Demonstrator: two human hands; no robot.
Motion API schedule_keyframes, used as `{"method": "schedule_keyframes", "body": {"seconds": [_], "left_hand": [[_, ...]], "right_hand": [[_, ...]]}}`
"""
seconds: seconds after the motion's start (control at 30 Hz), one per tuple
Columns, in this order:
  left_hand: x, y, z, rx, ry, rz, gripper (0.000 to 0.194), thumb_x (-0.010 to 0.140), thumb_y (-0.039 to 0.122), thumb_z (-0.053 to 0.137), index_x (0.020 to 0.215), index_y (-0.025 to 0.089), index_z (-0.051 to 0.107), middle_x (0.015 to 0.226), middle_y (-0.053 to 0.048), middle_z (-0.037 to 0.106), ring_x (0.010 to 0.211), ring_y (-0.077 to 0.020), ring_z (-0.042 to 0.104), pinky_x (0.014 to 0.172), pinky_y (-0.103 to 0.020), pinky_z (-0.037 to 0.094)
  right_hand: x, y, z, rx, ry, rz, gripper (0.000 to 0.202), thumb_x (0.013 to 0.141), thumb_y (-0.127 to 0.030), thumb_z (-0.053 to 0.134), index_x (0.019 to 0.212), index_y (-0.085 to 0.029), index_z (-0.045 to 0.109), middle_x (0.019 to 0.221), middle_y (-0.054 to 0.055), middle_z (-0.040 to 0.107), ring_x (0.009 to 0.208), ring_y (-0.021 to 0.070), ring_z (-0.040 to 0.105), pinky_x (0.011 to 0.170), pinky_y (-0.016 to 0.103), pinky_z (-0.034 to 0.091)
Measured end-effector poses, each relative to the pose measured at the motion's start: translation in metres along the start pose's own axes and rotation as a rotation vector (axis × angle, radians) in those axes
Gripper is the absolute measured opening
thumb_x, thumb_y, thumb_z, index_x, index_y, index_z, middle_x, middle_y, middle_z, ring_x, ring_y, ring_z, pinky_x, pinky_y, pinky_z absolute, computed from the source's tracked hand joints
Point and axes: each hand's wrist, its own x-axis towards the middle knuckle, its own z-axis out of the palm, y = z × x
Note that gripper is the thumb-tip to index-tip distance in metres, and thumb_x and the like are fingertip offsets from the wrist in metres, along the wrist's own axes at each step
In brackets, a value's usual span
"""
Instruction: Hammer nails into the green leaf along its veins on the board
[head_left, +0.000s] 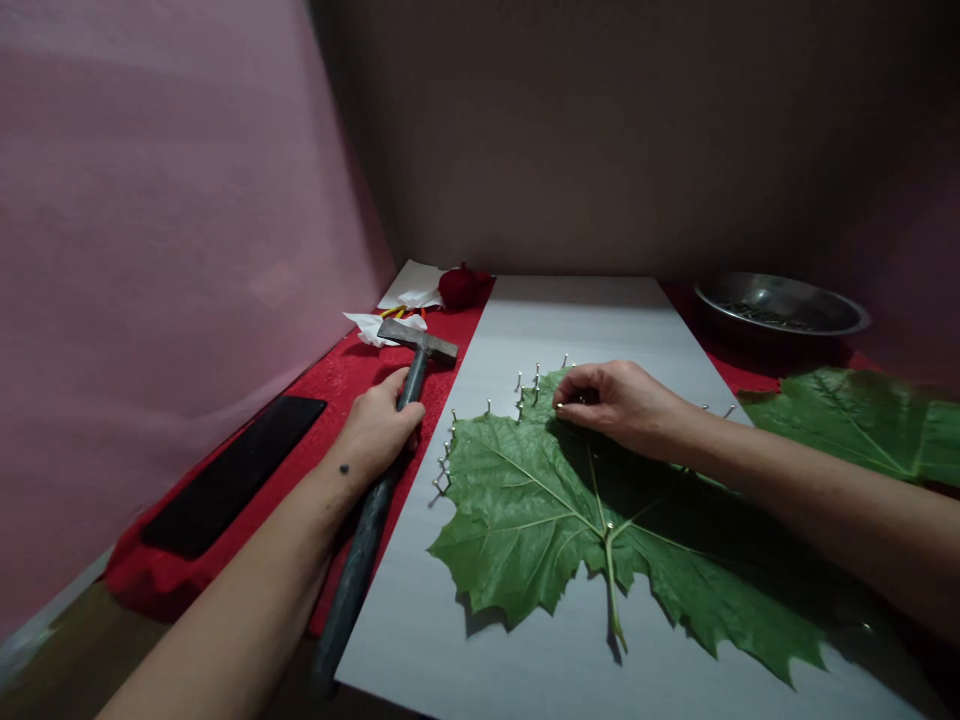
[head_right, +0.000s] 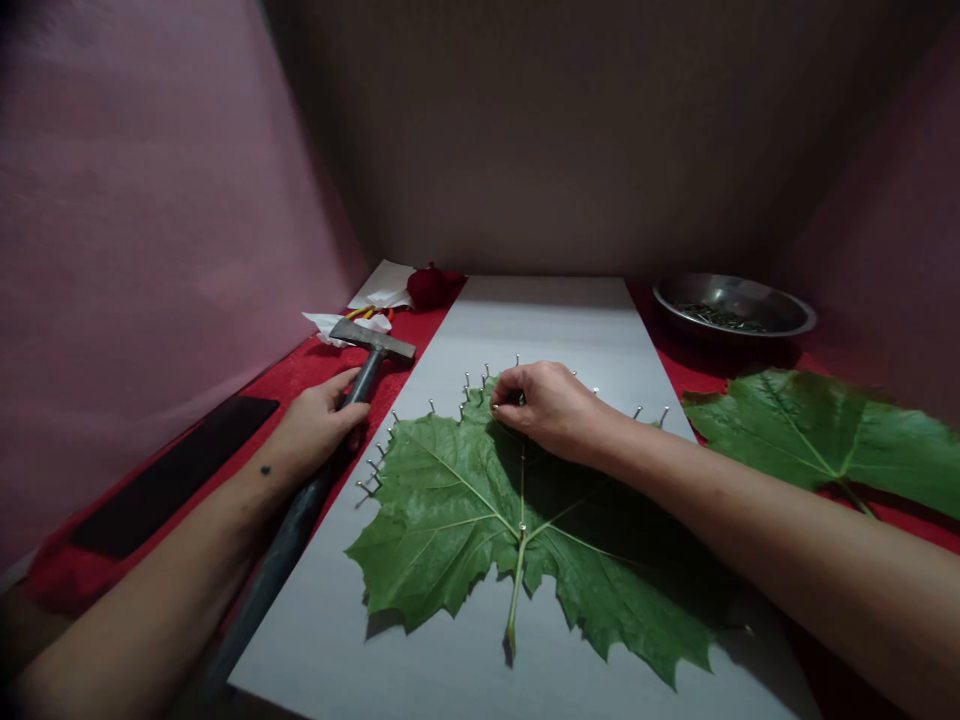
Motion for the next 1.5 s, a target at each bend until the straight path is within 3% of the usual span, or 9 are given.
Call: {"method": "schedule_keyframes", "body": {"seconds": [1.3, 1.5], "left_hand": [[0.0023, -0.0027, 0.0008, 0.018, 0.021, 0.007, 0.048, 0.071, 0.024, 0.051, 0.119, 0.024, 0.056, 0.04, 0.007, 0.055, 0.042, -0.0161, 0.054, 0.044, -0.022, 0.04], [0.0012, -0.0016, 0.001, 0.003, 0.021, 0.001, 0.052, 0.07, 0.024, 0.051, 0.121, 0.02, 0.055, 0.041, 0.006, 0.054, 0.042, -0.0165, 0.053, 0.045, -0.023, 0.04]], "right_hand": [[-0.0009, 0.0017, 0.0015, -0.035, 0.013, -0.033, 0.01, 0.073, -0.022, 0.055, 0.073, -0.019, 0.065, 0.069, 0.001, 0.065, 0.061, 0.0117, 0.055, 0.061, 0.026, 0.042], [-0.0012, 0.0011, 0.0024, -0.044, 0.017, -0.027, 0.011, 0.073, -0.022, 0.055, 0.073, -0.019, 0.065, 0.069, 0.002, 0.066, 0.061, 0.012, 0.055, 0.061, 0.027, 0.042]]}}
